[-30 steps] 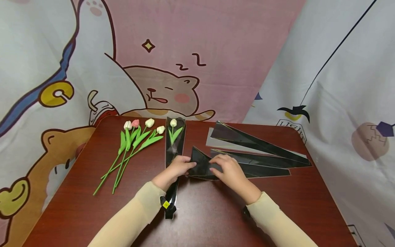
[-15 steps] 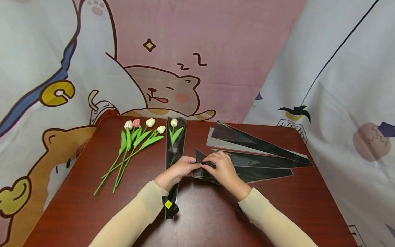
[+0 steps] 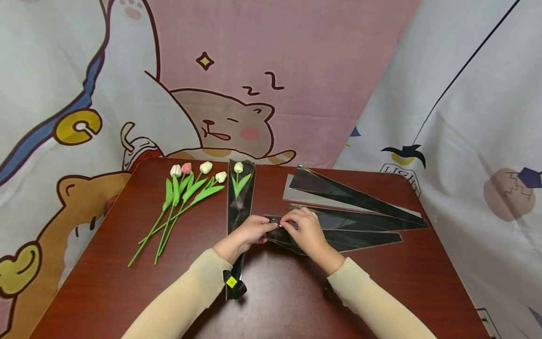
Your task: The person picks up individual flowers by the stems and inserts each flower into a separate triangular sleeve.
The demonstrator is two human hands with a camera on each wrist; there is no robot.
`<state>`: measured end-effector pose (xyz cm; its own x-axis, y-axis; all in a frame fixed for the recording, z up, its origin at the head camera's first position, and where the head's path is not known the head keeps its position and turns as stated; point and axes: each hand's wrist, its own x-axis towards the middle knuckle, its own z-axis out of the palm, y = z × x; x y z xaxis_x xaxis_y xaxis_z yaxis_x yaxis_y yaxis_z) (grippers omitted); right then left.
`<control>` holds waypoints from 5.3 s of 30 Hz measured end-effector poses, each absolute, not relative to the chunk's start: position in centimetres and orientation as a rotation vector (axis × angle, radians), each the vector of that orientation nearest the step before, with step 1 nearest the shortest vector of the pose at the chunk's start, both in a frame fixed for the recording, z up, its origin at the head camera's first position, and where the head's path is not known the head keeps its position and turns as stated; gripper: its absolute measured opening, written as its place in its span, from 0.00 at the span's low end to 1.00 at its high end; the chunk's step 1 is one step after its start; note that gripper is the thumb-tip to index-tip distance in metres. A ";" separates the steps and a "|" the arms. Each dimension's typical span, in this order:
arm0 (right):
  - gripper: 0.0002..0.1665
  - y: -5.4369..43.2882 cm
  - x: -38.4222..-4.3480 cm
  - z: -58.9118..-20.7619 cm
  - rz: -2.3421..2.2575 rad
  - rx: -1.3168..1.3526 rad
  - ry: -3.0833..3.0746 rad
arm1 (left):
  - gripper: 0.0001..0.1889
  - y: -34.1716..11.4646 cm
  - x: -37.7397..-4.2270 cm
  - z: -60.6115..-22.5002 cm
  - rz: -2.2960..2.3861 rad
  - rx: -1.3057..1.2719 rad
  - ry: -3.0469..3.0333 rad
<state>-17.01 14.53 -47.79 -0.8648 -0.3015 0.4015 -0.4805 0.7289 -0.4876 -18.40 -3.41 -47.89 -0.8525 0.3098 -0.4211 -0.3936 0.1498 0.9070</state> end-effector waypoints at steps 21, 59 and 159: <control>0.02 14.8 -16.8 -47.5 0.822 0.633 -2.613 | 0.12 -4.4 -18.4 -48.2 1.659 -0.103 2.139; 0.03 21.2 -17.3 -47.9 0.957 0.556 -2.549 | 0.22 -25.3 -19.5 -46.3 0.972 -0.269 3.017; 0.03 17.0 -17.0 -47.4 0.899 0.719 -2.532 | 0.04 -7.3 -17.3 -45.5 2.918 0.002 1.924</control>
<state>-17.03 17.05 -47.39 -0.8064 -0.3413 0.4829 -0.5694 0.6685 -0.4784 -17.32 -7.32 -45.45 -0.9379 -0.2888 0.1921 0.2903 -0.3506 0.8904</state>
